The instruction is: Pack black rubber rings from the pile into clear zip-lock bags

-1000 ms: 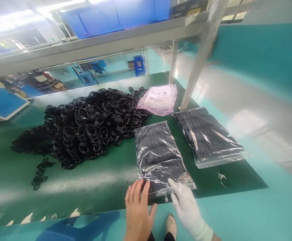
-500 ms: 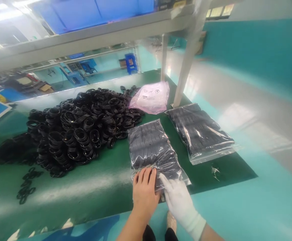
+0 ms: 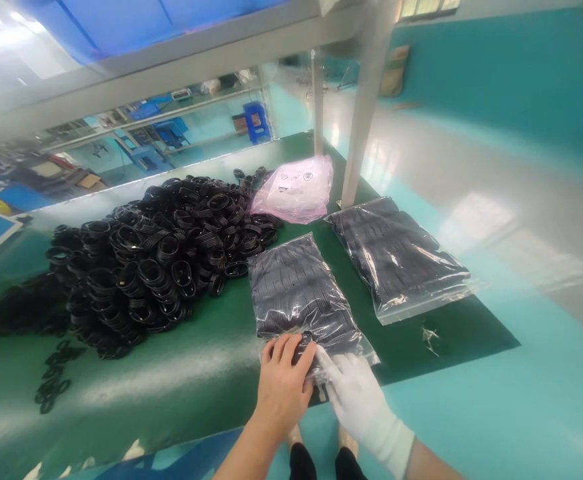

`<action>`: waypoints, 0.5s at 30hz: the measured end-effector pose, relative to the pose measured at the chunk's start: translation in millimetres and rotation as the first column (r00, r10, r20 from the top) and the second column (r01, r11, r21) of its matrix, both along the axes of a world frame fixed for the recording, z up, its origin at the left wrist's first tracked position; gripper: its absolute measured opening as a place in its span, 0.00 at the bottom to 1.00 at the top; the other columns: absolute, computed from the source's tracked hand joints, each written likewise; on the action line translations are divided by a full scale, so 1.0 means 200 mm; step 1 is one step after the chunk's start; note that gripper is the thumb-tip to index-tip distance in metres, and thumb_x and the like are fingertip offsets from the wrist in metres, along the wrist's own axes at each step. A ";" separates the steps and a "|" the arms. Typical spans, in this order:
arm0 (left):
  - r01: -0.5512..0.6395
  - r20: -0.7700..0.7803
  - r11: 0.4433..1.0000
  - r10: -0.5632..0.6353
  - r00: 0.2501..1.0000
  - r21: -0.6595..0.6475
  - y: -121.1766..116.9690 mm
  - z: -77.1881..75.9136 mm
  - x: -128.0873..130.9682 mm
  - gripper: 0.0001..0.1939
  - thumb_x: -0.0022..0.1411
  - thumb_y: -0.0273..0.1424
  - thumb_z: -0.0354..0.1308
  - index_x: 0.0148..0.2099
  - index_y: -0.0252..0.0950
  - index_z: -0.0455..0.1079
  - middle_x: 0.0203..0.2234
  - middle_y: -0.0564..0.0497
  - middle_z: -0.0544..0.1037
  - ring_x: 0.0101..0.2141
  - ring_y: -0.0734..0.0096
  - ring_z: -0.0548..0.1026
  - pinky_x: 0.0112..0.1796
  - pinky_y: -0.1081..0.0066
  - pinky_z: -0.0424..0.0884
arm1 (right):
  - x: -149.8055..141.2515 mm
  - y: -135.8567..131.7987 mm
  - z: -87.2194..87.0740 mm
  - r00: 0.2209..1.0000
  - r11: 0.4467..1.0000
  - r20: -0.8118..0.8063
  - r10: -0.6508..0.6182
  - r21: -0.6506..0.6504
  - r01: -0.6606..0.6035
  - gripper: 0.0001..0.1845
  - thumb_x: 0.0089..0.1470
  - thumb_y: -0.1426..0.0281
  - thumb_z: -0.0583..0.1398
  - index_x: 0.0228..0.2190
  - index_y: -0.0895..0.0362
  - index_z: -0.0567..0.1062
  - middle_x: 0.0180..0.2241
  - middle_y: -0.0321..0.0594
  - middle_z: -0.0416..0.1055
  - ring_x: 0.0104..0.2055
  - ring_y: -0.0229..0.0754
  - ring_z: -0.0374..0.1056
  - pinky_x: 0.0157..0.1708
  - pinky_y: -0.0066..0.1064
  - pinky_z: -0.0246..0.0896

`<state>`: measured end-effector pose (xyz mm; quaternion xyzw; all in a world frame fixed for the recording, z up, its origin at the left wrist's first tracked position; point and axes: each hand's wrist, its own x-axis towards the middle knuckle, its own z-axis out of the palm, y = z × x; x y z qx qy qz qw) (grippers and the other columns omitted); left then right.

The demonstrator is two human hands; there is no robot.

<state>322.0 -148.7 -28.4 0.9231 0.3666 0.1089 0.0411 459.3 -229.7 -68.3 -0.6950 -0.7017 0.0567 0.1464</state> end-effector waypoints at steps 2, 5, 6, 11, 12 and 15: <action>0.017 -0.022 1.000 -0.017 1.000 -0.008 0.01 0.00 -0.01 0.24 0.48 0.26 0.55 0.50 0.42 0.64 0.45 0.47 0.68 0.48 0.58 0.63 0.49 0.55 0.56 | 0.01 0.00 0.00 0.999 0.999 0.028 0.036 -0.010 -0.035 0.31 0.49 0.74 0.52 0.55 0.56 0.55 0.33 0.44 0.66 0.34 0.46 0.59 0.35 0.38 0.53; 0.019 -0.037 1.000 -0.018 0.999 0.020 0.00 0.00 -0.03 0.22 0.50 0.27 0.54 0.49 0.41 0.65 0.45 0.47 0.69 0.48 0.57 0.63 0.49 0.55 0.57 | 0.00 0.01 0.00 0.997 1.000 0.080 0.018 0.014 -0.019 0.29 0.48 0.74 0.52 0.53 0.56 0.59 0.32 0.45 0.66 0.34 0.46 0.59 0.36 0.40 0.53; 0.014 -0.037 0.999 -0.012 0.999 0.038 0.00 0.00 -0.03 0.22 0.50 0.27 0.54 0.49 0.41 0.65 0.45 0.47 0.69 0.48 0.57 0.63 0.49 0.55 0.57 | 0.00 0.01 0.00 0.996 1.000 0.088 0.002 0.026 -0.005 0.28 0.48 0.75 0.52 0.53 0.57 0.60 0.32 0.45 0.67 0.34 0.47 0.60 0.37 0.40 0.53; -0.042 -0.007 0.992 0.043 0.999 0.116 -0.03 -0.01 -0.02 0.20 0.51 0.29 0.55 0.48 0.41 0.66 0.43 0.47 0.70 0.45 0.58 0.66 0.47 0.56 0.60 | -0.01 0.02 0.01 0.996 0.999 0.087 -0.011 0.038 0.008 0.27 0.49 0.75 0.52 0.53 0.57 0.60 0.31 0.46 0.67 0.33 0.46 0.61 0.36 0.40 0.54; -0.059 0.002 0.991 0.059 0.998 0.118 -0.03 -0.01 -0.01 0.20 0.51 0.29 0.55 0.48 0.41 0.66 0.42 0.47 0.71 0.45 0.59 0.66 0.47 0.57 0.60 | -0.01 0.02 0.01 0.996 0.999 0.086 -0.009 0.036 0.006 0.27 0.49 0.75 0.51 0.53 0.57 0.60 0.31 0.46 0.67 0.33 0.47 0.61 0.36 0.40 0.55; -0.118 0.027 0.988 0.116 0.993 0.101 -0.03 -0.01 0.01 0.20 0.50 0.29 0.55 0.48 0.40 0.67 0.40 0.46 0.71 0.44 0.59 0.66 0.45 0.58 0.61 | 0.00 0.01 0.01 0.998 1.000 0.069 -0.001 0.029 -0.001 0.28 0.50 0.74 0.51 0.54 0.58 0.59 0.31 0.46 0.68 0.35 0.47 0.62 0.37 0.41 0.56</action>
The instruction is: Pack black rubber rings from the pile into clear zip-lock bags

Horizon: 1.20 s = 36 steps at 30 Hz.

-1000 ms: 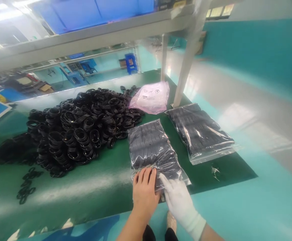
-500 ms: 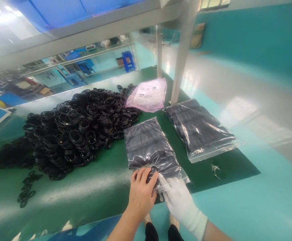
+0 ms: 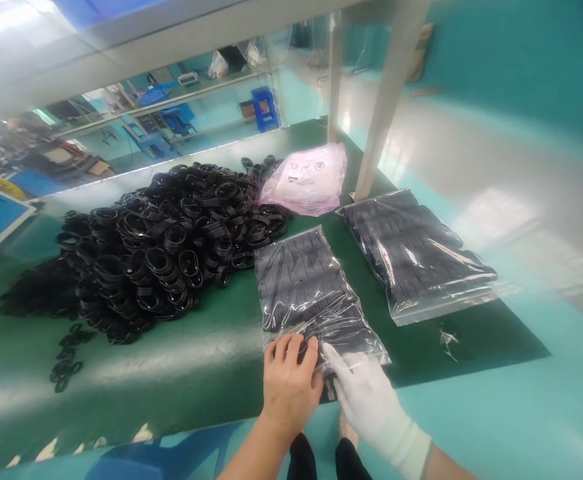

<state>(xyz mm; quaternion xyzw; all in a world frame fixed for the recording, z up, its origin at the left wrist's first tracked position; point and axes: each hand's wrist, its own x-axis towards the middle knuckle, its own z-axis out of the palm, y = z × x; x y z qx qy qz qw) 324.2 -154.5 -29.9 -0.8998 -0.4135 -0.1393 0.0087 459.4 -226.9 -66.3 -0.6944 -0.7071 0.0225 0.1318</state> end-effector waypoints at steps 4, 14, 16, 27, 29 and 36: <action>-0.026 0.002 0.999 0.026 1.000 -0.033 0.01 0.01 0.01 0.21 0.50 0.28 0.55 0.49 0.40 0.66 0.40 0.47 0.70 0.45 0.59 0.66 0.46 0.58 0.60 | 0.01 -0.01 -0.01 0.999 1.000 -0.034 0.009 -0.011 -0.009 0.29 0.50 0.73 0.50 0.55 0.56 0.56 0.33 0.45 0.69 0.36 0.48 0.63 0.39 0.42 0.56; -0.181 0.022 0.983 0.181 0.983 -0.011 -0.02 -0.04 0.10 0.18 0.47 0.30 0.60 0.43 0.37 0.65 0.39 0.47 0.71 0.44 0.59 0.66 0.43 0.58 0.60 | 0.01 -0.02 -0.01 0.997 0.999 -0.081 -0.002 -0.052 -0.003 0.32 0.48 0.74 0.51 0.56 0.56 0.55 0.38 0.48 0.68 0.36 0.48 0.61 0.39 0.43 0.55; -0.201 0.015 0.979 0.202 0.979 -0.026 -0.01 -0.03 0.11 0.18 0.47 0.29 0.60 0.43 0.37 0.64 0.40 0.47 0.70 0.44 0.59 0.66 0.43 0.58 0.61 | 0.02 -0.03 0.00 0.997 0.998 -0.080 -0.007 -0.059 0.002 0.31 0.48 0.74 0.51 0.56 0.56 0.55 0.35 0.48 0.68 0.35 0.47 0.61 0.39 0.42 0.55; -0.009 0.180 0.992 0.032 0.983 -0.125 -0.03 0.04 -0.08 0.18 0.51 0.23 0.53 0.46 0.38 0.64 0.41 0.48 0.70 0.45 0.63 0.66 0.46 0.62 0.62 | 0.00 -0.05 0.02 0.999 0.998 0.032 0.013 -0.064 -0.011 0.35 0.47 0.74 0.52 0.57 0.51 0.50 0.40 0.48 0.65 0.34 0.46 0.61 0.36 0.39 0.54; -0.007 0.277 0.996 0.031 0.960 -0.089 -0.03 0.05 -0.09 0.09 0.53 0.22 0.52 0.38 0.38 0.67 0.35 0.50 0.72 0.40 0.67 0.69 0.43 0.65 0.64 | 0.00 -0.04 0.03 0.998 0.996 0.036 0.043 -0.075 -0.040 0.36 0.47 0.74 0.52 0.58 0.48 0.49 0.40 0.47 0.66 0.35 0.47 0.61 0.36 0.39 0.54; -0.066 0.303 0.994 0.089 0.949 -0.086 0.04 0.09 -0.06 0.08 0.54 0.24 0.52 0.38 0.38 0.66 0.34 0.51 0.72 0.38 0.71 0.69 0.40 0.70 0.66 | -0.01 -0.04 0.05 0.999 0.996 0.012 0.033 -0.087 -0.032 0.35 0.45 0.77 0.53 0.56 0.47 0.54 0.38 0.47 0.67 0.38 0.49 0.62 0.37 0.40 0.54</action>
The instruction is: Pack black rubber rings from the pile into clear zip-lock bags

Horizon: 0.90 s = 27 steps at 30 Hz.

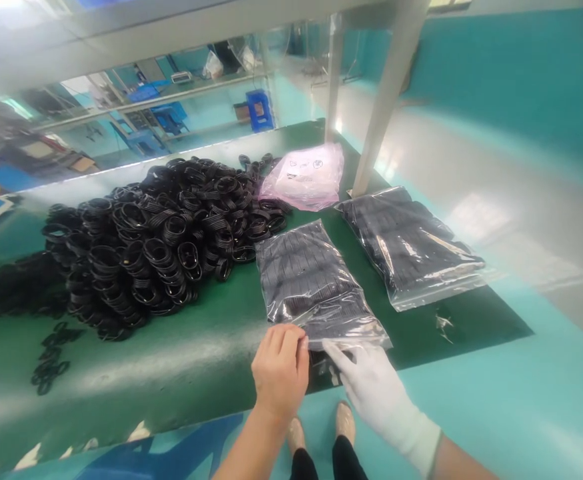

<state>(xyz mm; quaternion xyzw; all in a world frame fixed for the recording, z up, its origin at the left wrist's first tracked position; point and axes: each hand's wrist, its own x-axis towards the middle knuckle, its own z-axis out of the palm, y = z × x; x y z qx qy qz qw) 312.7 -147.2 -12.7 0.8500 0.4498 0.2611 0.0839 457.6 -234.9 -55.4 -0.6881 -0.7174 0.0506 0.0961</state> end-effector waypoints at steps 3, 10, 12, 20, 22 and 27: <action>0.074 -0.158 0.991 -0.091 0.983 -0.110 0.04 0.01 0.05 0.21 0.50 0.25 0.55 0.48 0.41 0.63 0.42 0.51 0.70 0.43 0.66 0.67 0.42 0.66 0.65 | 0.00 0.00 -0.01 0.995 1.000 -0.101 -0.015 0.010 0.016 0.33 0.46 0.76 0.53 0.55 0.48 0.56 0.42 0.47 0.66 0.42 0.48 0.61 0.41 0.41 0.54; 0.225 -0.172 0.918 -0.292 0.941 -0.325 0.19 0.01 0.13 0.11 0.61 0.30 0.43 0.39 0.43 0.67 0.38 0.56 0.71 0.39 0.73 0.68 0.40 0.71 0.64 | 0.05 0.03 0.00 0.889 0.994 -0.450 -0.088 0.013 0.105 0.28 0.46 0.78 0.51 0.51 0.54 0.61 0.47 0.42 0.65 0.48 0.44 0.59 0.49 0.40 0.52; 0.205 -0.190 0.915 -0.283 0.940 -0.348 0.21 0.01 0.13 0.13 0.62 0.32 0.40 0.39 0.44 0.67 0.39 0.57 0.71 0.40 0.74 0.68 0.39 0.71 0.63 | 0.08 0.03 0.01 0.849 0.993 -0.522 -0.082 0.027 0.113 0.26 0.47 0.77 0.51 0.50 0.54 0.62 0.48 0.40 0.66 0.49 0.42 0.60 0.49 0.38 0.53; 0.109 -0.428 0.952 -0.228 0.874 -0.285 0.16 0.02 0.18 0.22 0.50 0.41 0.55 0.48 0.46 0.60 0.45 0.55 0.67 0.43 0.65 0.67 0.34 0.69 0.63 | 0.15 0.03 0.01 0.780 0.991 -0.620 -0.079 0.035 0.128 0.26 0.48 0.78 0.51 0.50 0.52 0.64 0.48 0.37 0.67 0.50 0.38 0.60 0.51 0.35 0.53; 0.101 -0.440 0.949 -0.231 0.868 -0.299 0.16 0.01 0.18 0.21 0.50 0.40 0.54 0.48 0.46 0.60 0.45 0.55 0.67 0.43 0.66 0.67 0.33 0.70 0.63 | 0.16 0.03 0.01 0.785 0.991 -0.615 -0.077 0.041 0.129 0.25 0.48 0.78 0.51 0.49 0.52 0.65 0.48 0.37 0.67 0.50 0.38 0.61 0.51 0.34 0.53; 0.097 -0.456 0.942 -0.244 0.856 -0.322 0.20 0.02 0.17 0.20 0.50 0.40 0.53 0.47 0.45 0.61 0.44 0.54 0.66 0.42 0.65 0.67 0.34 0.69 0.63 | 0.18 0.03 0.01 0.783 0.992 -0.615 -0.088 0.014 0.123 0.25 0.49 0.77 0.50 0.50 0.51 0.65 0.48 0.36 0.67 0.50 0.37 0.61 0.51 0.33 0.54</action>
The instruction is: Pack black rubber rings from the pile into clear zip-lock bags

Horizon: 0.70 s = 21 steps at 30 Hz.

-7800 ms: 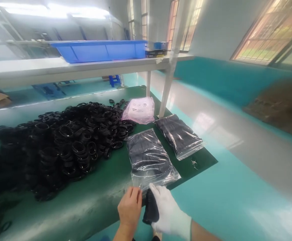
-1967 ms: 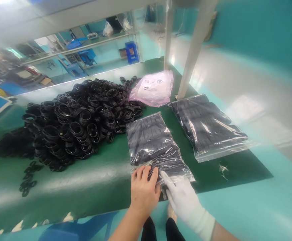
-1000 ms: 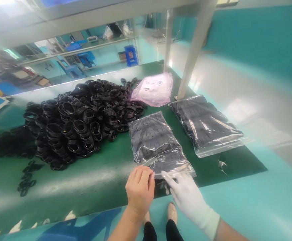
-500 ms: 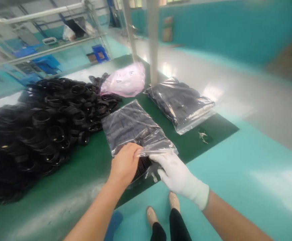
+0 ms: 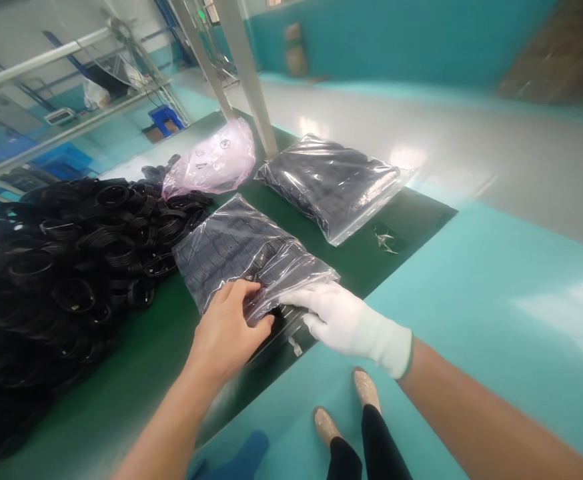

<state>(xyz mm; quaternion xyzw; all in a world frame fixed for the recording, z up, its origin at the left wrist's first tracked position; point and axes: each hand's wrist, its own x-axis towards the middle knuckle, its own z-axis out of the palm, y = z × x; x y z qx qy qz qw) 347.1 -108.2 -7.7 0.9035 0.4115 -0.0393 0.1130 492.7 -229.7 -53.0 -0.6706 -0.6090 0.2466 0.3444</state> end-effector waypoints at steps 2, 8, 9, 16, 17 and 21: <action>0.015 0.000 1.000 -0.015 1.000 -0.007 0.01 0.00 -0.01 0.21 0.50 0.40 0.53 0.48 0.45 0.61 0.44 0.53 0.66 0.41 0.65 0.68 0.34 0.69 0.63 | 0.00 0.00 0.00 1.000 1.000 -0.007 0.001 -0.004 -0.001 0.25 0.49 0.77 0.50 0.50 0.51 0.65 0.48 0.36 0.67 0.50 0.37 0.60 0.52 0.34 0.53; 0.046 0.025 0.999 -0.046 0.999 0.004 0.02 0.00 -0.01 0.21 0.51 0.41 0.53 0.48 0.46 0.62 0.44 0.53 0.67 0.41 0.65 0.68 0.33 0.70 0.65 | 0.01 0.00 0.01 1.000 1.000 -0.015 0.000 -0.017 0.000 0.26 0.49 0.78 0.50 0.49 0.50 0.65 0.45 0.36 0.69 0.47 0.37 0.63 0.49 0.33 0.56; 0.041 0.030 0.999 -0.042 0.999 0.018 0.01 0.00 -0.01 0.21 0.51 0.40 0.53 0.49 0.46 0.62 0.45 0.53 0.67 0.41 0.65 0.68 0.33 0.69 0.65 | 0.01 0.00 0.01 1.000 1.000 -0.010 -0.004 -0.015 0.004 0.25 0.49 0.78 0.51 0.49 0.50 0.65 0.44 0.36 0.69 0.46 0.37 0.63 0.48 0.33 0.56; 0.054 0.247 0.962 -0.123 0.961 0.268 -0.09 -0.07 -0.14 0.14 0.54 0.34 0.53 0.45 0.41 0.65 0.40 0.51 0.71 0.42 0.65 0.68 0.39 0.67 0.65 | -0.13 -0.04 0.00 0.979 0.989 0.140 -0.147 -0.005 0.149 0.22 0.51 0.76 0.50 0.48 0.51 0.66 0.41 0.39 0.70 0.42 0.42 0.63 0.43 0.38 0.57; 0.039 0.298 0.949 -0.137 0.945 0.314 -0.11 -0.08 -0.17 0.11 0.55 0.31 0.53 0.42 0.40 0.66 0.37 0.51 0.72 0.40 0.66 0.68 0.39 0.67 0.65 | -0.17 -0.04 0.00 0.970 0.983 0.160 -0.182 0.002 0.185 0.21 0.51 0.76 0.50 0.47 0.52 0.66 0.40 0.40 0.70 0.41 0.43 0.63 0.42 0.39 0.57; 0.046 0.456 0.935 -0.214 0.864 0.352 -0.17 -0.10 -0.24 0.05 0.54 0.24 0.53 0.34 0.38 0.66 0.30 0.52 0.72 0.35 0.71 0.68 0.37 0.69 0.64 | -0.32 -0.03 -0.04 0.949 0.963 0.164 -0.269 0.074 0.260 0.20 0.52 0.75 0.50 0.48 0.55 0.65 0.37 0.41 0.71 0.38 0.43 0.64 0.39 0.38 0.59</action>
